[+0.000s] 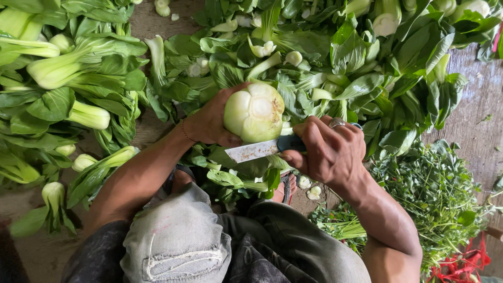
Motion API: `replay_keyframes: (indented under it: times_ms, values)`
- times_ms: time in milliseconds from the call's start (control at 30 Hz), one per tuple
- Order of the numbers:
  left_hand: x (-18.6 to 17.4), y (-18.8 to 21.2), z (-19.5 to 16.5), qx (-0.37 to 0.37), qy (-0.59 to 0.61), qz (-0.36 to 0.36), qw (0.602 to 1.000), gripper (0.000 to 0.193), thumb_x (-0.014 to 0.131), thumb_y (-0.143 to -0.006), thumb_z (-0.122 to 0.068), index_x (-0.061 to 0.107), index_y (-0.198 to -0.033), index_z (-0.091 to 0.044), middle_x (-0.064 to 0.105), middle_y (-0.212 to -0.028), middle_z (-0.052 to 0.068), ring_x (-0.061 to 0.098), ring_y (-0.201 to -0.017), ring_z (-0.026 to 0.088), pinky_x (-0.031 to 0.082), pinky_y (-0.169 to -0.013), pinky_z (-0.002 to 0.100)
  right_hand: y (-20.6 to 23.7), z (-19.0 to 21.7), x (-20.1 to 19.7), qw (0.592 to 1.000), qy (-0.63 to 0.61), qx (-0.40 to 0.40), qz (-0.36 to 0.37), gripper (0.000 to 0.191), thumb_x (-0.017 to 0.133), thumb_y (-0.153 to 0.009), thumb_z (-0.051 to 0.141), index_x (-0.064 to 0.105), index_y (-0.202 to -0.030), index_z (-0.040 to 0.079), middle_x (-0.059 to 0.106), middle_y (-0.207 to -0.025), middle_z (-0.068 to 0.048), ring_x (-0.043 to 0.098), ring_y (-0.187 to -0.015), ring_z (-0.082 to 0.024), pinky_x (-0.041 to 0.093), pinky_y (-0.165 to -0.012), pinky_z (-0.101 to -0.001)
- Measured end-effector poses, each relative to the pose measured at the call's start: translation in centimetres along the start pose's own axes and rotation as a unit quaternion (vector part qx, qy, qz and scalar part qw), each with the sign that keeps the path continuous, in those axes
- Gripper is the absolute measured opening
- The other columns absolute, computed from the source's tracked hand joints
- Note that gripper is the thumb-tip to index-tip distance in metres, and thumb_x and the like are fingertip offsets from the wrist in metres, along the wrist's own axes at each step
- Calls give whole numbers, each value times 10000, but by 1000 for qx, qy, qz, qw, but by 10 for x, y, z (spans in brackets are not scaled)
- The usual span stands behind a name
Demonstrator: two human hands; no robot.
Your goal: The person sits on the floor and trims bok choy with a small knife, removing outer leaves and cutting the base. Trimmed pieces are placed in a pile to the left, while scraps fall to the floor.
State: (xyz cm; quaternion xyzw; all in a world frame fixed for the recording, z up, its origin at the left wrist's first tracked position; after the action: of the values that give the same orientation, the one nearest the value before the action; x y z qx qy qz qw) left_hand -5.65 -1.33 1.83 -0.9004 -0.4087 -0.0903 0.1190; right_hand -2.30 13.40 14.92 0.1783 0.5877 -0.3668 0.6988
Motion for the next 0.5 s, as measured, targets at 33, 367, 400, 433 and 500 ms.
replay_keyframes:
  times_ms: [33, 367, 400, 433, 500]
  values:
    - [-1, 1, 1, 5, -30, -1, 1000, 933, 912, -727, -377, 478, -1476, -29, 675, -1342, 52, 651, -1218, 133, 537, -1110, 319, 0, 1, 0, 1000, -1, -2, -3, 529, 505, -1032, 594, 589, -956, 77, 585, -773, -42, 589, -591, -207, 421, -483, -357]
    - [6, 14, 19, -2, 1, 11, 1000, 944, 926, -701, -369, 509, -1476, -27, 688, -1335, 101, 676, -1221, 183, 551, -1117, 338, 1, -18, 3, 998, -18, 64, 7, 525, 540, -1024, 583, 611, -980, 65, 645, -733, -63, 606, -542, -223, 456, -492, -358]
    - [5, 14, 15, 15, -33, 8, 999, 969, 921, -686, -373, 488, -1483, -32, 689, -1332, 96, 681, -1206, 179, 550, -1110, 331, 2, -16, 2, 998, -19, 58, 5, 515, 555, -1035, 571, 611, -995, 61, 646, -746, -63, 614, -560, -230, 462, -501, -361]
    - [3, 13, 11, 34, -71, 3, 997, 994, 916, -671, -377, 468, -1490, -37, 690, -1329, 92, 686, -1191, 175, 549, -1102, 325, 2, -13, 1, 999, -20, 50, 1, 505, 570, -1045, 559, 612, -1009, 57, 647, -759, -63, 622, -577, -238, 467, -510, -363]
    - [2, 12, 2, 61, -118, 1, 991, 1012, 912, -657, -371, 448, -1492, -37, 691, -1317, 86, 693, -1169, 170, 545, -1092, 319, 3, -8, 0, 999, -18, 41, 9, 485, 590, -1027, 547, 607, -995, 63, 639, -754, -60, 621, -573, -241, 466, -503, -370]
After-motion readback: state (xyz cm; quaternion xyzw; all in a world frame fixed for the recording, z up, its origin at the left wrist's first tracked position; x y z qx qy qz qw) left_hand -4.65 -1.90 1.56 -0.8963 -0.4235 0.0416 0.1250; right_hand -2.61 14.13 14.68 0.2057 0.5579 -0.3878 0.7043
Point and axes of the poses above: each hand's wrist, its own y-axis away from the middle knuckle, its own x-axis out of the palm, z = x × y, the point moved 9 cm from there along -y, towards the middle knuckle
